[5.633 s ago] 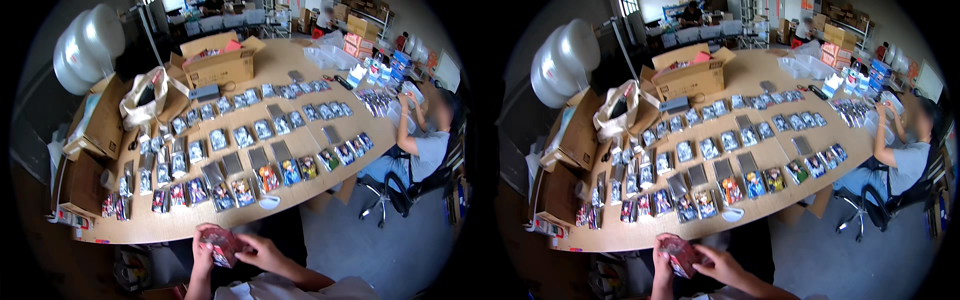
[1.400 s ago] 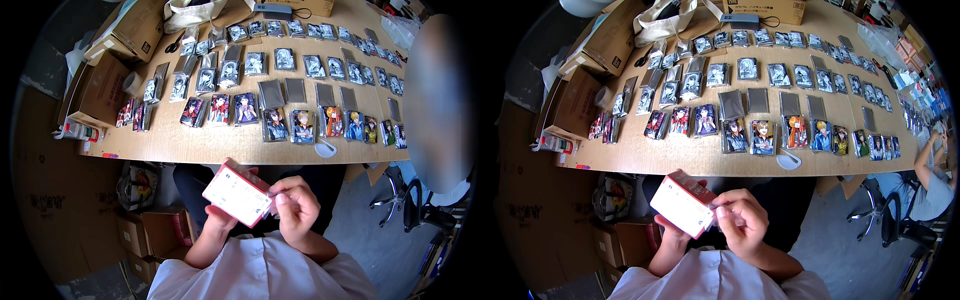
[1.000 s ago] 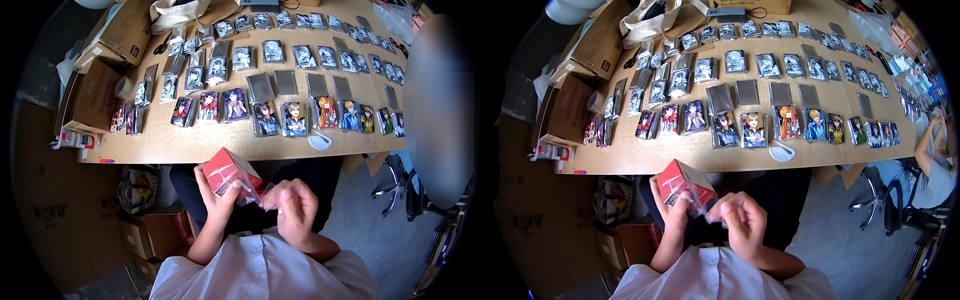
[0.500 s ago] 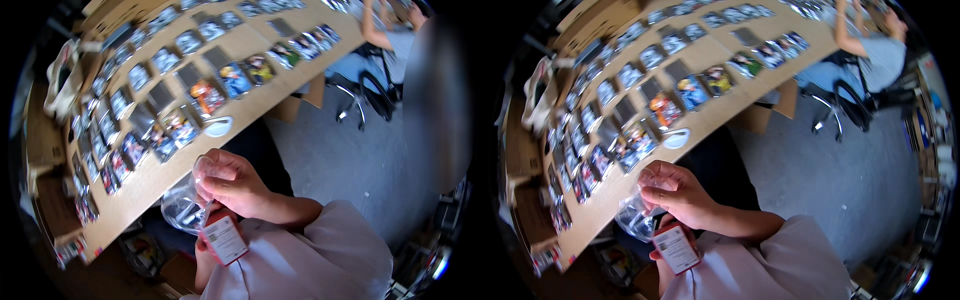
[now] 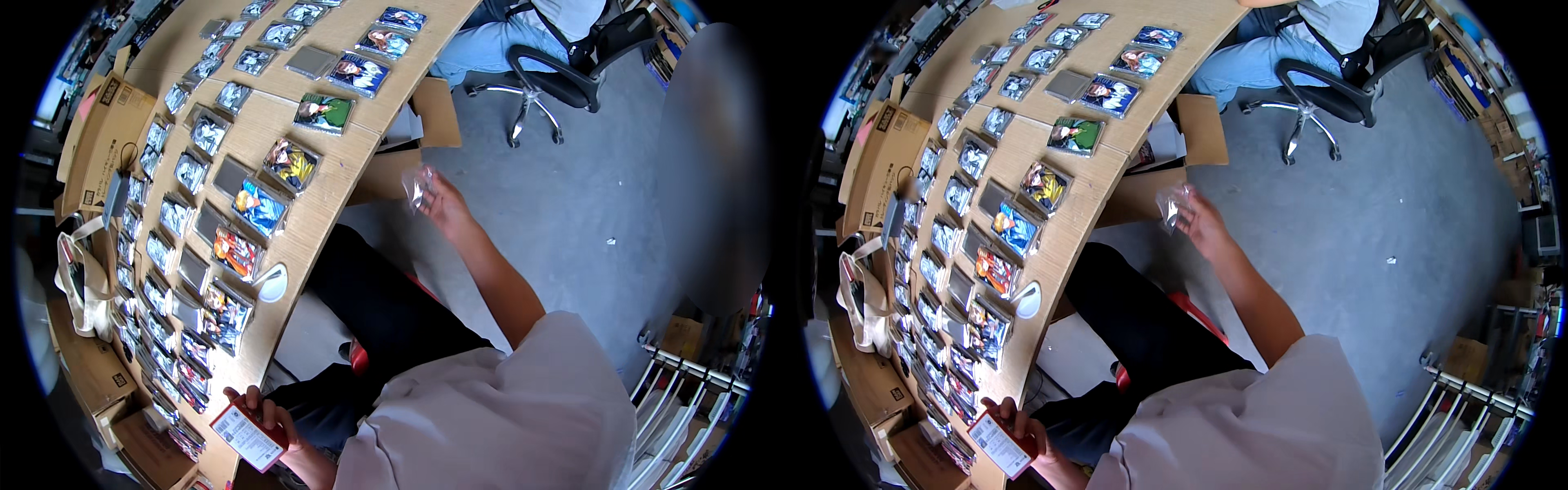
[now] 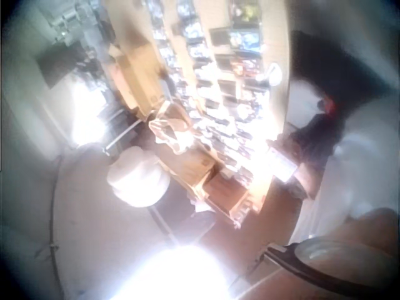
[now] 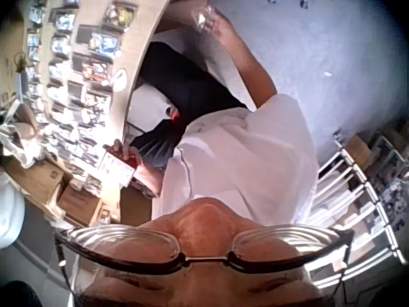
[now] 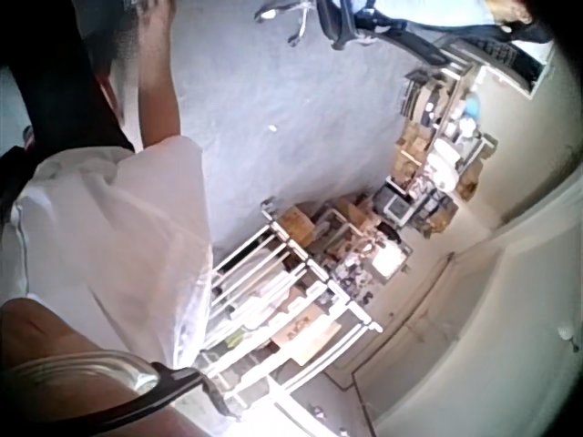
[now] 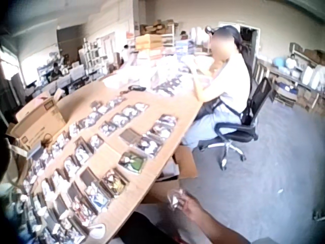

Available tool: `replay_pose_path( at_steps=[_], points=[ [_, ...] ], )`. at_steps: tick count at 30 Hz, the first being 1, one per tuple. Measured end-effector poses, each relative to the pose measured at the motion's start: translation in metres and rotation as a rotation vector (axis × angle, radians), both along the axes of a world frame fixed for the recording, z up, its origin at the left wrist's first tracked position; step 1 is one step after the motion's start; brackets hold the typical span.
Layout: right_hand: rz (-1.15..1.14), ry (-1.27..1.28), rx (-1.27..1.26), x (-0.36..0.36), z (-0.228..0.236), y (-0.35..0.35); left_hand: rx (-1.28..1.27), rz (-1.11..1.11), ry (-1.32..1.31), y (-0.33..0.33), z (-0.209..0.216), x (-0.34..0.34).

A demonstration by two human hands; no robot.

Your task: The person sits at a table and repeatedly picks up small rectangular boxes, opens them, removes items, and places them into clear plastic sleeves. The person then seals the sleeves and arranges them on the table. Another person works at a separate table in the background.

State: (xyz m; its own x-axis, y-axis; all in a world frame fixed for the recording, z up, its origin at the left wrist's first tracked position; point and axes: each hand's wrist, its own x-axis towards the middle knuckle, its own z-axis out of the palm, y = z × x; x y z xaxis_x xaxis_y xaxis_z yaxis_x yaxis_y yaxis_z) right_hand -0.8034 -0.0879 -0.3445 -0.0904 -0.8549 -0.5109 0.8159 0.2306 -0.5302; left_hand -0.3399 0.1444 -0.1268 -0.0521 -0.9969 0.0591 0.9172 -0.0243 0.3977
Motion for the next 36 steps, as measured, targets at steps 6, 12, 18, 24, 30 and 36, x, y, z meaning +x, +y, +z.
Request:
replay_pose_path(
  at_steps=[6, 12, 18, 24, 30, 36],
  points=[
    [0.046, 1.020, -0.205, -0.012, -0.029, -0.137, 0.073, 0.076, -0.130, 0.008, 0.001, -0.003],
    [0.893, 2.143, 0.186, 0.014, -0.060, -0.209, 0.118, 0.072, -0.091, 0.013, -0.001, 0.012],
    [1.351, 2.439, 0.050, 0.006, -0.088, -0.188, 0.148, 0.113, -0.103, 0.011, 0.000, 0.002],
    [1.109, 2.369, -0.225, -0.018, -0.159, -0.185, 0.238, 0.141, -0.253, 0.000, 0.010, 0.012],
    [1.109, 2.342, -0.358, -0.044, -0.139, -0.079, 0.174, 0.136, -0.220, 0.000, 0.010, 0.009],
    [1.251, 2.221, -0.186, -0.087, -0.134, 0.086, 0.181, 0.195, -0.119, 0.007, 0.002, -0.001]
  ],
)
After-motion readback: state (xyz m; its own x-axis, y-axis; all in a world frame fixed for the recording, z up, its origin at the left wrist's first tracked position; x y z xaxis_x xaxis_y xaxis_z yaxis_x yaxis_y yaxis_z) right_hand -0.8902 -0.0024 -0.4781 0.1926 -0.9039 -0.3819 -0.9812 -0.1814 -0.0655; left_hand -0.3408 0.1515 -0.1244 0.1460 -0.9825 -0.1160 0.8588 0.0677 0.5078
